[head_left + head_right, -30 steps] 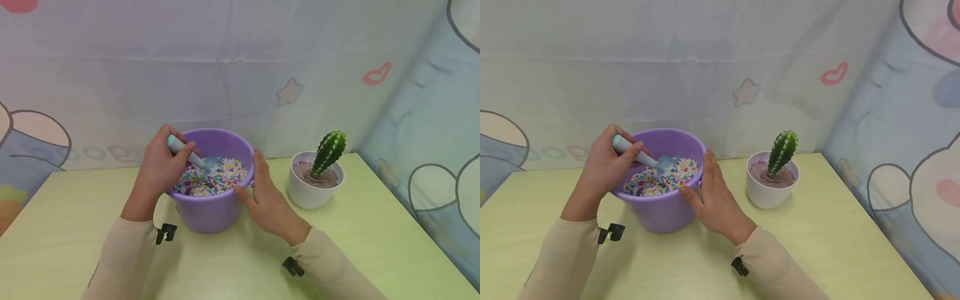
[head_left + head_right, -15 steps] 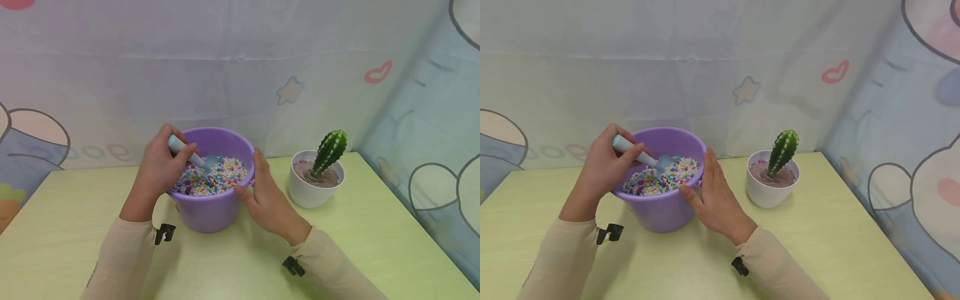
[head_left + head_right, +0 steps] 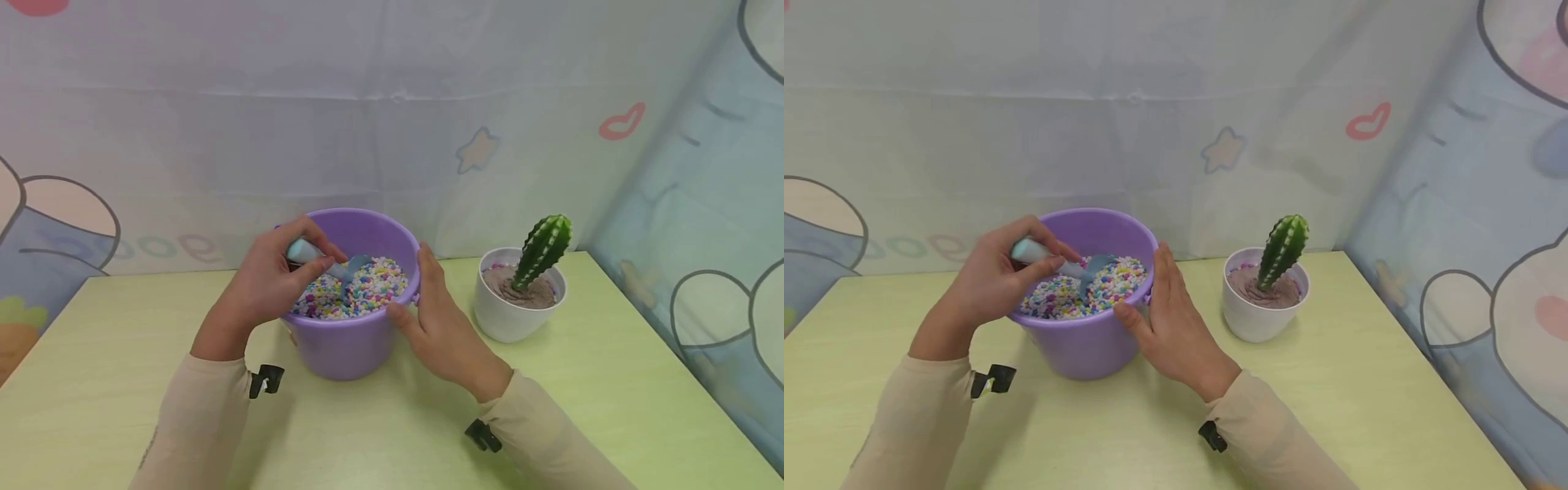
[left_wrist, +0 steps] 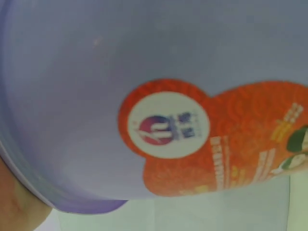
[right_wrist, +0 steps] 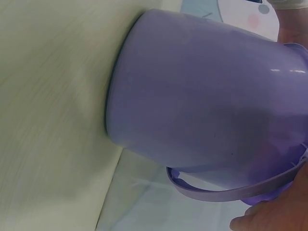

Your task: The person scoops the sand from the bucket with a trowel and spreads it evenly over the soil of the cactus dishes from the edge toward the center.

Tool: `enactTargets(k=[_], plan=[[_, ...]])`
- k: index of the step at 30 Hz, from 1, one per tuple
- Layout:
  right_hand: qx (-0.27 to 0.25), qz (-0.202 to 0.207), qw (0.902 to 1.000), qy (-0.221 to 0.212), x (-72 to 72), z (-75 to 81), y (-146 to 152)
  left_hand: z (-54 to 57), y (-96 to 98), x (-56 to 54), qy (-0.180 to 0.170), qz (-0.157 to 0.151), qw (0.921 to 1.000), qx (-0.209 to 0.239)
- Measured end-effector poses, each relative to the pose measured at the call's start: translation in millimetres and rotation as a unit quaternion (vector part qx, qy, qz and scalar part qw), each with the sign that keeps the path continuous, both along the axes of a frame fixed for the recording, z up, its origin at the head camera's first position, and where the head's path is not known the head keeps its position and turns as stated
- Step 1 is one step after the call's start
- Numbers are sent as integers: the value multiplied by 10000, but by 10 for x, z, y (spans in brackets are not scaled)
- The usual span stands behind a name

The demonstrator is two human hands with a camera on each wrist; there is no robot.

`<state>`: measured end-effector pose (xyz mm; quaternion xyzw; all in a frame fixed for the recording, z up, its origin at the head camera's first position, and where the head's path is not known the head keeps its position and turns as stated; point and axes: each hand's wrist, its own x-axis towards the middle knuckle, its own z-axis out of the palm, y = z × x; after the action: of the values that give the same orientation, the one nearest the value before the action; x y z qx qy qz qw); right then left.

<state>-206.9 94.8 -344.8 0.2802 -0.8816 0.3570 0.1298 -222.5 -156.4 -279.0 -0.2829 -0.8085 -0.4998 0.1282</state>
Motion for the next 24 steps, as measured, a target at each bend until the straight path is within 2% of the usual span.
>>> enactTargets(k=[3,6,12,15,19,24], plan=[[22,-22,10000,33,-2,-13,8,0,-9,-10,19,-263,9997,22],[41,-32,10000,59,-2,-15,10,10,-4,-19,-92,-204,9997,-24],[28,6,9999,120,0,-12,4,45,50,-16,-515,763,9956,-151],[15,8,9999,167,-2,-10,0,47,73,-13,-556,1133,9917,-224],[31,-5,9998,197,3,-5,3,36,88,-43,-495,1262,9905,-222],[22,7,9998,181,11,-1,6,44,78,-37,-537,1132,9920,-179]])
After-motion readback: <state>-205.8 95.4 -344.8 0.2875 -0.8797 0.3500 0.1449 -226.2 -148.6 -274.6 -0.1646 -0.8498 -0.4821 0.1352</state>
